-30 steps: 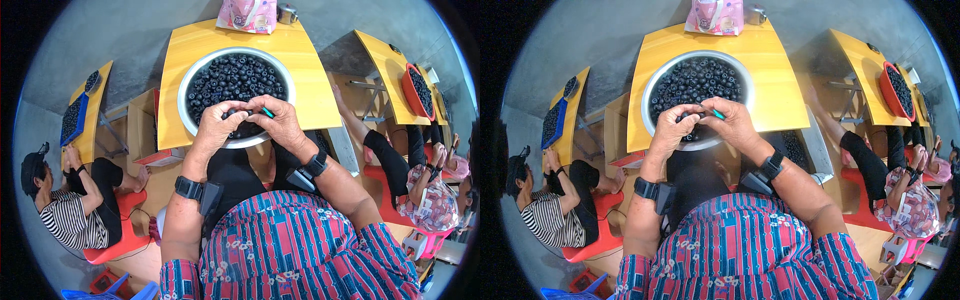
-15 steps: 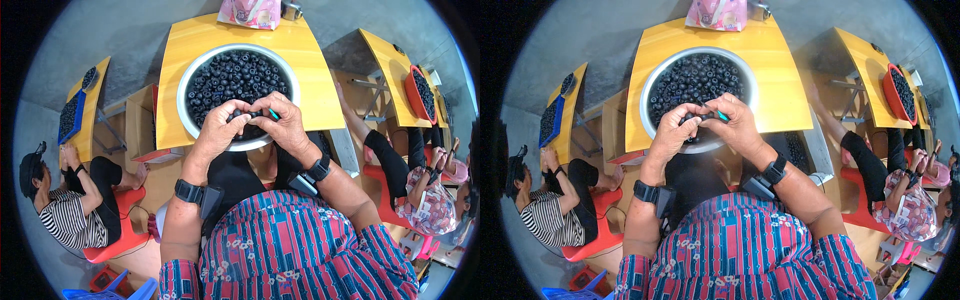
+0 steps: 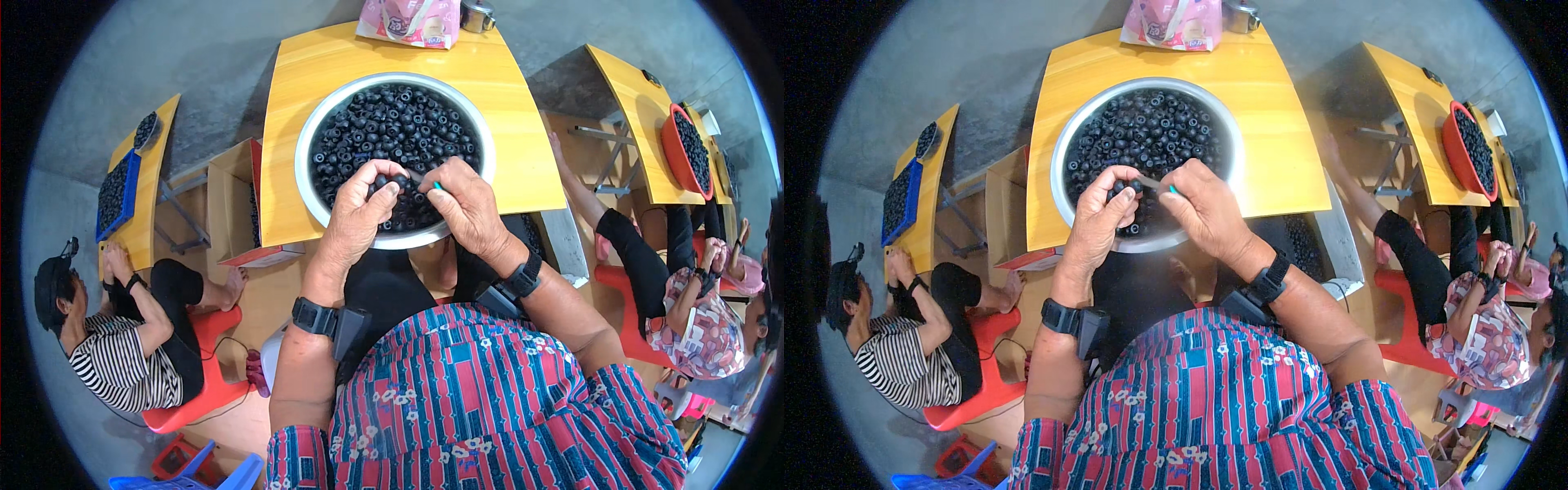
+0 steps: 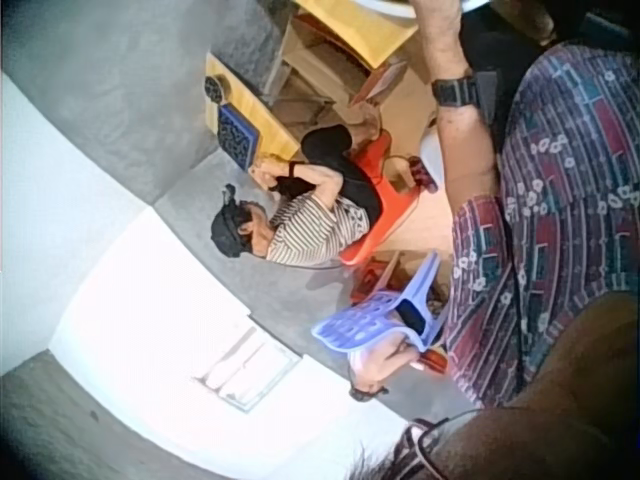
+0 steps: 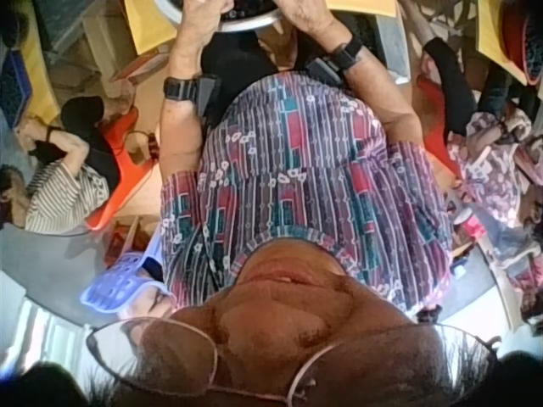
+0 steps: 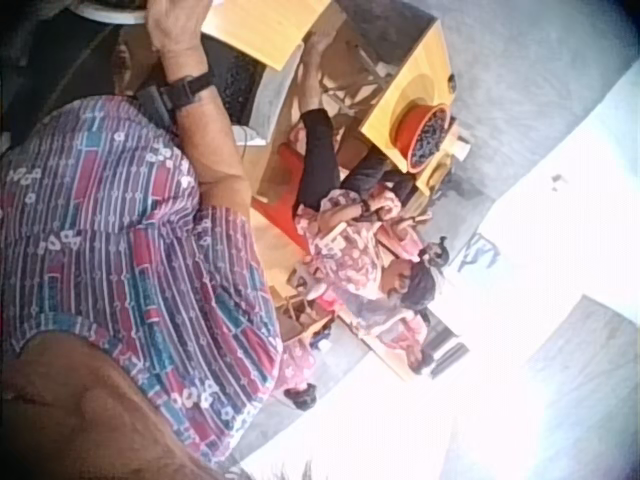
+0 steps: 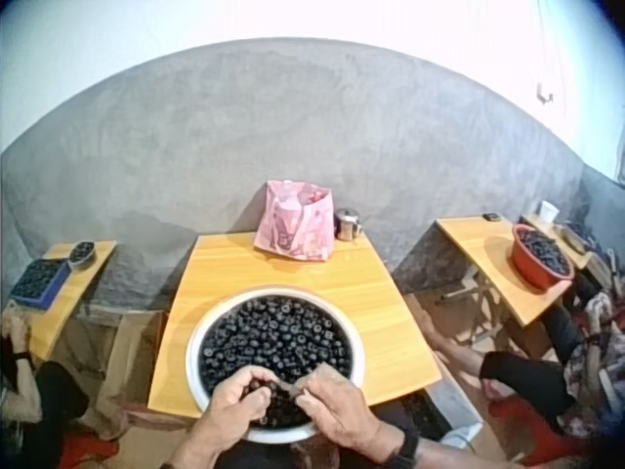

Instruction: Sorting dark berries or small round objects from a large bowl into boxes using a small tool.

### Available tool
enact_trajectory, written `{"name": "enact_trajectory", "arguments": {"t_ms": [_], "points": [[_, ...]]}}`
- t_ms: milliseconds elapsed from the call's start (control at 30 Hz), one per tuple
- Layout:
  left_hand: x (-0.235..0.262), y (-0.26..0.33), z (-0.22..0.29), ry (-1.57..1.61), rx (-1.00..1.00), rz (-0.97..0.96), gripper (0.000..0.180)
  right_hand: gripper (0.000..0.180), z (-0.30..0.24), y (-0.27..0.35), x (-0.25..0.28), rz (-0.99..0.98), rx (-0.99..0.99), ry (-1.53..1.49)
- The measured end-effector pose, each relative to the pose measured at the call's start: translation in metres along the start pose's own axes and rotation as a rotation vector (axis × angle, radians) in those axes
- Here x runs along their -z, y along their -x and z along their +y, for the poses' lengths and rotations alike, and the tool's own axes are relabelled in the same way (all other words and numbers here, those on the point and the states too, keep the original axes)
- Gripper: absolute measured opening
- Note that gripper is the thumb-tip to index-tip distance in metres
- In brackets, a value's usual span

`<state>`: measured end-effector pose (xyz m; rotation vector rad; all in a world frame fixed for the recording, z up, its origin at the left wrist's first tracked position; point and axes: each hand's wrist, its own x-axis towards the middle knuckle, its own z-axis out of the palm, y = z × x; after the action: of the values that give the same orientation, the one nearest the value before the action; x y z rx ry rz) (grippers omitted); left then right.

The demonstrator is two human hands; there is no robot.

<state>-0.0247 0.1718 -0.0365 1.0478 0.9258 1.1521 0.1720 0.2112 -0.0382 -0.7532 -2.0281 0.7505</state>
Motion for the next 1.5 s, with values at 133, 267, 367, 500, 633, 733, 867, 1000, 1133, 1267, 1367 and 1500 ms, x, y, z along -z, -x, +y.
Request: {"name": "enact_trajectory", "arguments": {"t_ms": [133, 267, 367, 500, 633, 733, 867, 1000, 1133, 1267, 1367, 1500], "points": [[0.002, 0.0, -0.001, 0.066, -0.011, -0.036, 0.017, 0.019, -0.004, 0.0, -0.005, -0.047, -0.009, 0.061], [0.001, -0.001, -0.001, 0.066, -0.003, -0.022, 0.017, 0.019, -0.008, -0.001, -0.007, -0.047, -0.025, 0.094], [0.003, -0.001, -0.002, 0.095, 0.002, -0.044, 0.017, 0.02, -0.006, 0.001, -0.01, -0.029, -0.03, 0.077], [0.004, 0.0, -0.003, 0.095, -0.005, -0.071, 0.018, 0.019, -0.006, 0.001, -0.011, -0.044, -0.042, 0.1], [0.002, 0.0, -0.002, 0.076, -0.016, -0.074, 0.019, 0.019, -0.007, 0.001, -0.011, -0.019, -0.024, 0.101], [0.002, 0.0, -0.002, 0.067, -0.012, -0.073, 0.019, 0.018, -0.007, 0.002, -0.011, -0.015, -0.044, 0.118], [0.003, 0.001, -0.002, 0.067, -0.009, -0.084, 0.018, 0.018, -0.008, 0.001, -0.011, -0.012, -0.049, 0.124], [0.002, 0.001, -0.003, 0.078, -0.011, -0.08, 0.018, 0.018, -0.009, 0.001, -0.011, -0.001, -0.056, 0.135], [0.002, 0.0, -0.003, 0.08, -0.02, -0.072, 0.018, 0.018, -0.009, 0.001, -0.011, 0.001, -0.059, 0.131], [0.002, -0.001, -0.003, 0.088, -0.011, -0.081, 0.018, 0.018, -0.007, 0.001, -0.011, 0.009, -0.051, 0.129], [0.003, -0.001, -0.003, 0.068, -0.011, -0.083, 0.018, 0.018, -0.008, 0.001, -0.011, 0.005, -0.071, 0.104], [0.004, 0.001, -0.003, 0.086, 0.009, -0.083, 0.018, 0.018, -0.005, -0.002, -0.011, 0.033, -0.125, 0.088]]}}
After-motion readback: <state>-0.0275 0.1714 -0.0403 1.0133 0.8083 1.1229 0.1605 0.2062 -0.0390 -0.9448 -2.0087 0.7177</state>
